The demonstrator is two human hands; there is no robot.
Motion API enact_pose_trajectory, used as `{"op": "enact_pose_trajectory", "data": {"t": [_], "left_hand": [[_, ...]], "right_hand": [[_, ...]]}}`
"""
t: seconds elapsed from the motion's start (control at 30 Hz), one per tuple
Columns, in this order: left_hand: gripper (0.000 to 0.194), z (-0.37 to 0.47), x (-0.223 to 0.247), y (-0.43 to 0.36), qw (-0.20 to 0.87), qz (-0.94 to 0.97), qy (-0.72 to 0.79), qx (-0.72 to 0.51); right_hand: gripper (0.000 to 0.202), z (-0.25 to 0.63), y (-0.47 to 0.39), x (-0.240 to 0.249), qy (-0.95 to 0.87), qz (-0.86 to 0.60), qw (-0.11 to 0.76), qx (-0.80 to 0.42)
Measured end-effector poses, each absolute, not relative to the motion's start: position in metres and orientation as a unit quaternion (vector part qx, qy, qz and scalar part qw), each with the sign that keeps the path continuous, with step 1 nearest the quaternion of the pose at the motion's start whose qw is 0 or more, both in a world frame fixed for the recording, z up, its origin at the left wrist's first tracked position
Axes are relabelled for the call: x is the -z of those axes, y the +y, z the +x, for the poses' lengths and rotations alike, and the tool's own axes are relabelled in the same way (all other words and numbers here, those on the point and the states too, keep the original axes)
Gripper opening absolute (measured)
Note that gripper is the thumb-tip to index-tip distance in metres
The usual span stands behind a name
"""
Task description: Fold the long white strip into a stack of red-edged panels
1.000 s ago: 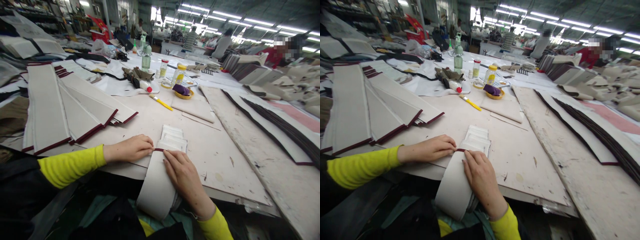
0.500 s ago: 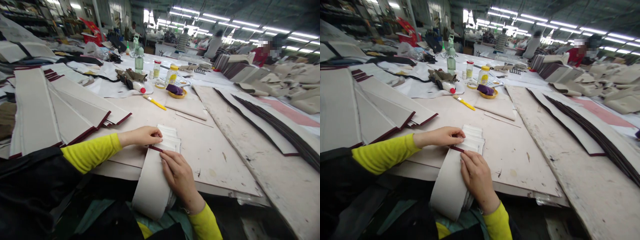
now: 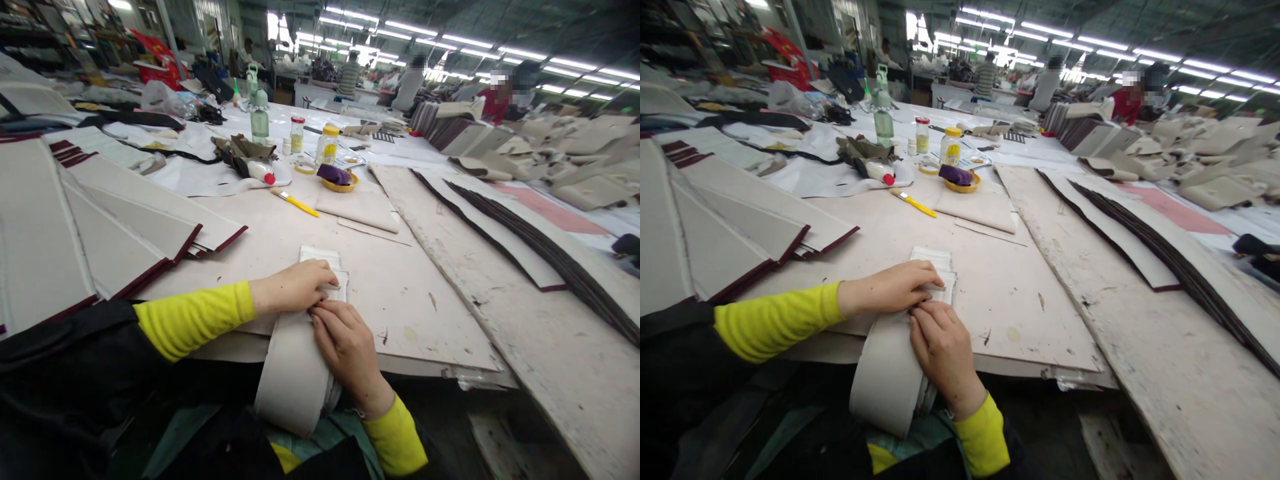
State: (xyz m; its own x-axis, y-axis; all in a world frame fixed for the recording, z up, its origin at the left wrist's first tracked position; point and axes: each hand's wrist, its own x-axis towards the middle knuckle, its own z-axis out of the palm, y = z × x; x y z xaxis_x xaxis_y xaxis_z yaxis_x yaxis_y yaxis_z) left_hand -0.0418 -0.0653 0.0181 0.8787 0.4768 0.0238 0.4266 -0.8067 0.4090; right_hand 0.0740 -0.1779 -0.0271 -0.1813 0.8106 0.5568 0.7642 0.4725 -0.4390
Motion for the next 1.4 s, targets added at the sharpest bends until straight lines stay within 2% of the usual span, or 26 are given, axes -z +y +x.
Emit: {"op": "enact_pose_trajectory", "data": {"t": [0.43,0.63,0.7,0.83,1.17,1.4], "left_hand": [[0.018,-0.051,-0.010,-0.082,0.048,0.982,0.169,-0.069],[0.018,-0.053,-0.006,-0.082,0.024,0.979,0.187,-0.079],[0.018,-0.054,-0.004,-0.081,0.035,0.975,0.198,-0.094],[0.021,-0.056,-0.001,-0.078,0.087,0.963,0.225,-0.120],[0.032,-0.096,-0.004,-0.054,0.254,0.929,0.229,-0.139],[0.031,-0.099,0.002,-0.052,0.277,0.923,0.211,-0.165]], "right_hand": [[0.014,0.072,-0.179,0.030,-0.730,-0.553,0.400,-0.026],[0.019,0.085,-0.166,0.023,-0.618,-0.603,0.497,-0.088],[0.024,0.088,-0.158,0.020,-0.614,-0.599,0.502,-0.117],[0.033,0.084,-0.148,0.021,-0.667,-0.580,0.445,-0.146],[0.033,0.078,-0.151,0.016,-0.748,-0.590,0.298,-0.058],[0.031,0.080,-0.144,0.012,-0.788,-0.570,0.227,-0.053]]}}
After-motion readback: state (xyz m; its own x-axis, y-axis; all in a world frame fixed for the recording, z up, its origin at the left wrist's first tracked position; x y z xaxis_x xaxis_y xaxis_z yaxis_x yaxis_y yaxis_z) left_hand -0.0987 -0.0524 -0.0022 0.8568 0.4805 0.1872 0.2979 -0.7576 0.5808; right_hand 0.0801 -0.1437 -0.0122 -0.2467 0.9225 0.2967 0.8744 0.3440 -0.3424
